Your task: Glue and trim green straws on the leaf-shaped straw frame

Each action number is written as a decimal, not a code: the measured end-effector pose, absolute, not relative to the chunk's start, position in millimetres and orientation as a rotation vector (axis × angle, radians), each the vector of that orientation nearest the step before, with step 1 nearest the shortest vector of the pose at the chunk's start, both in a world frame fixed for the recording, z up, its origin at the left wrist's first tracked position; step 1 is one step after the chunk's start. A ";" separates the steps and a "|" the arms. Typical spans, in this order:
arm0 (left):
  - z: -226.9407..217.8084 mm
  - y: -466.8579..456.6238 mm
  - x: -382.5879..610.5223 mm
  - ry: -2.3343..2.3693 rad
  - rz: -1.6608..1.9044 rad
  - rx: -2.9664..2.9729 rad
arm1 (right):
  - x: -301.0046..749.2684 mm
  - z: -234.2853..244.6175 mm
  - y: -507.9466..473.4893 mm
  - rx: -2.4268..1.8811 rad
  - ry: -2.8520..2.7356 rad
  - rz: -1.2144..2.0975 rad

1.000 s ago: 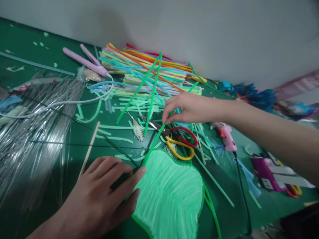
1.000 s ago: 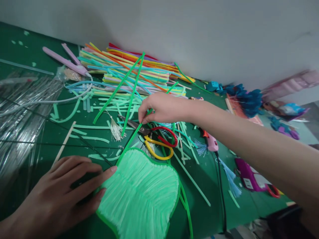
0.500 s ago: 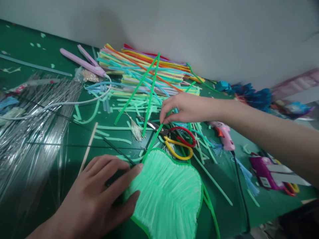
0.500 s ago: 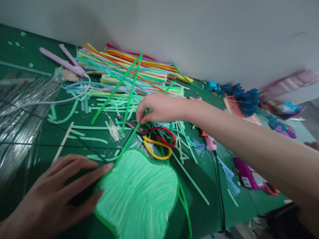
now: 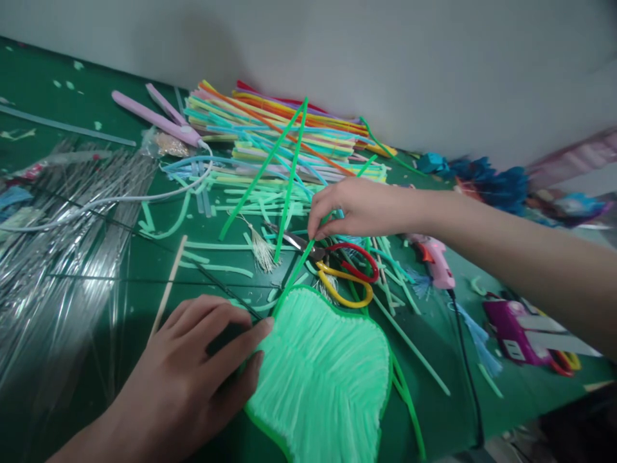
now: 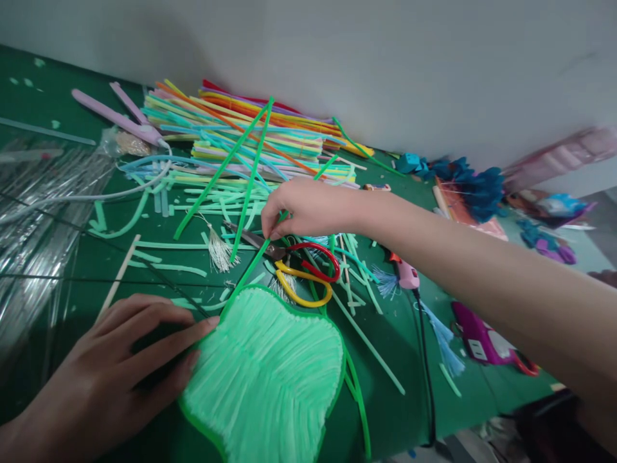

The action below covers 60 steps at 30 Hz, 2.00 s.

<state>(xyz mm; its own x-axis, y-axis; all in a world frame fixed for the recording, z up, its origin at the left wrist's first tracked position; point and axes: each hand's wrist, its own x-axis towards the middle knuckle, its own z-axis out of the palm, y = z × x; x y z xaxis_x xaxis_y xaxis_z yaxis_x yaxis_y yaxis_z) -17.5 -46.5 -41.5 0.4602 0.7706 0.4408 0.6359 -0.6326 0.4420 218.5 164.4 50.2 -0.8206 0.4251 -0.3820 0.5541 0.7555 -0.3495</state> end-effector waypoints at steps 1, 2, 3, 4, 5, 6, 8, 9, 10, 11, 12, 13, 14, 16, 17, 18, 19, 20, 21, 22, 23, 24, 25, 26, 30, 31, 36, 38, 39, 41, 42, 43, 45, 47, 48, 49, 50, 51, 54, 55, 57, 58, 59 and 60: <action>-41.5 -46.2 -16.9 1.214 0.900 2.507 | 218.8 50.0 164.8 0.762 2.673 -0.659; -41.5 -45.8 -16.1 1.209 0.887 2.520 | 218.9 49.9 165.1 0.762 2.674 -0.657; -41.7 -45.5 -15.3 1.206 0.878 2.531 | 218.8 49.9 165.3 0.761 2.674 -0.657; -41.8 -45.2 -14.5 1.207 0.875 2.538 | 218.6 50.0 165.3 0.762 2.674 -0.657; -42.1 -44.9 -13.8 1.208 0.880 2.541 | 218.3 50.2 165.3 0.763 2.672 -0.658; -42.3 -44.7 -13.2 1.207 0.886 2.539 | 217.9 50.3 165.2 0.766 2.669 -0.660; -42.8 -44.4 -12.5 1.198 0.893 2.527 | 217.4 50.4 165.0 0.772 2.659 -0.661; -43.0 -44.3 -12.5 1.200 0.900 2.519 | 217.3 50.2 165.0 0.773 2.656 -0.662; -43.3 -44.3 -12.6 1.208 0.907 2.510 | 217.3 50.0 165.1 0.772 2.658 -0.661; -43.5 -44.3 -12.8 1.220 0.910 2.503 | 217.5 49.6 165.3 0.769 2.661 -0.659; -43.8 -44.5 -13.0 1.231 0.909 2.498 | 217.8 49.2 165.6 0.766 2.664 -0.656; -44.0 -44.7 -13.3 1.240 0.903 2.495 | 218.1 48.8 166.0 0.764 2.665 -0.654; -44.3 -45.0 -13.5 1.243 0.894 2.495 | 218.4 48.4 166.3 0.763 2.666 -0.653; -44.5 -45.6 -14.0 1.247 0.883 2.499 | 218.9 47.9 166.9 0.757 2.668 -0.651; -44.5 -45.9 -14.2 1.247 0.884 2.497 | 219.0 47.8 167.1 0.754 2.669 -0.650; -44.3 -46.1 -14.5 1.246 0.886 2.495 | 219.1 47.7 167.2 0.751 2.672 -0.649; -44.1 -46.2 -14.9 1.246 0.894 2.493 | 219.0 47.8 167.2 0.749 2.677 -0.648; -43.7 -46.2 -15.3 1.242 0.901 2.494 | 218.9 47.8 167.1 0.751 2.679 -0.646; -43.3 -46.4 -15.7 1.233 0.908 2.495 | 218.8 48.0 166.9 0.754 2.679 -0.645; -42.8 -46.6 -16.1 1.229 0.908 2.491 | 218.5 48.1 166.7 0.759 2.676 -0.644; -42.3 -47.0 -16.3 1.226 0.904 2.481 | 218.2 48.2 166.5 0.765 2.672 -0.643; -41.8 -47.5 -16.3 1.218 0.893 2.465 | 217.9 48.4 166.2 0.770 2.668 -0.641; -41.3 -48.2 -16.1 1.209 0.875 2.443 | 217.6 48.4 166.1 0.775 2.663 -0.640; -40.8 -49.0 -15.6 1.202 0.858 2.415 | 217.4 48.4 166.0 0.778 2.659 -0.640; -38.9 -52.2 -13.1 1.195 0.830 2.356 | 217.6 47.7 166.4 0.790 2.649 -0.640; -38.8 -52.6 -12.9 1.193 0.831 2.361 | 217.7 47.4 166.7 0.793 2.650 -0.641; -41.3 -52.5 -14.4 1.128 0.864 2.400 | 216.8 47.4 166.8 0.780 2.654 -0.651; -43.0 -51.8 -14.8 1.120 0.865 2.397 | 215.2 48.2 166.0 0.781 2.643 -0.643; -43.6 -51.4 -14.7 1.122 0.859 2.393 | 214.3 48.6 165.6 0.783 2.637 -0.638; -44.0 -50.6 -14.4 1.127 0.850 2.392 | 213.0 49.3 165.0 0.784 2.631 -0.630; -43.8 -50.2 -14.2 1.130 0.851 2.396 | 212.6 49.5 164.8 0.782 2.631 -0.627; -43.4 -49.8 -14.2 1.137 0.855 2.402 | 212.5 49.5 164.8 0.778 2.633 -0.625; -42.2 -48.9 -14.4 1.155 0.884 2.418 | 212.8 49.2 165.1 0.774 2.639 -0.623; -40.8 -48.1 -14.9 1.166 0.904 2.432 | 213.4 48.6 165.6 0.774 2.645 -0.615; -40.3 -47.8 -15.0 1.159 0.905 2.442 | 213.6 48.4 165.9 0.775 2.649 -0.610; -39.9 -47.7 -15.0 1.146 0.897 2.454 | 213.8 48.2 166.1 0.776 2.653 -0.605; -39.6 -47.8 -14.9 1.129 0.888 2.470 | 213.8 48.1 166.3 0.775 2.655 -0.602; -39.4 -48.1 -14.7 1.117 0.874 2.485 | 213.8 48.1 166.4 0.776 2.655 -0.598; -39.1 -49.3 -13.9 1.110 0.855 2.529 | 213.8 48.5 166.5 0.786 2.644 -0.593; -39.1 -49.7 -13.8 1.114 0.846 2.536 | 213.9 48.5 166.5 0.786 2.643 -0.592; -38.9 -49.9 -14.0 1.113 0.838 2.535 | 214.1 48.2 166.4 0.783 2.644 -0.593; -38.8 -49.8 -14.3 1.106 0.840 2.526 | 214.1 48.0 166.4 0.782 2.645 -0.596; -38.7 -49.6 -14.7 1.101 0.842 2.513 | 214.0 47.8 166.2 0.780 2.644 -0.598; -38.7 -49.3 -15.2 1.103 0.850 2.499 | 213.8 47.6 166.0 0.783 2.639 -0.599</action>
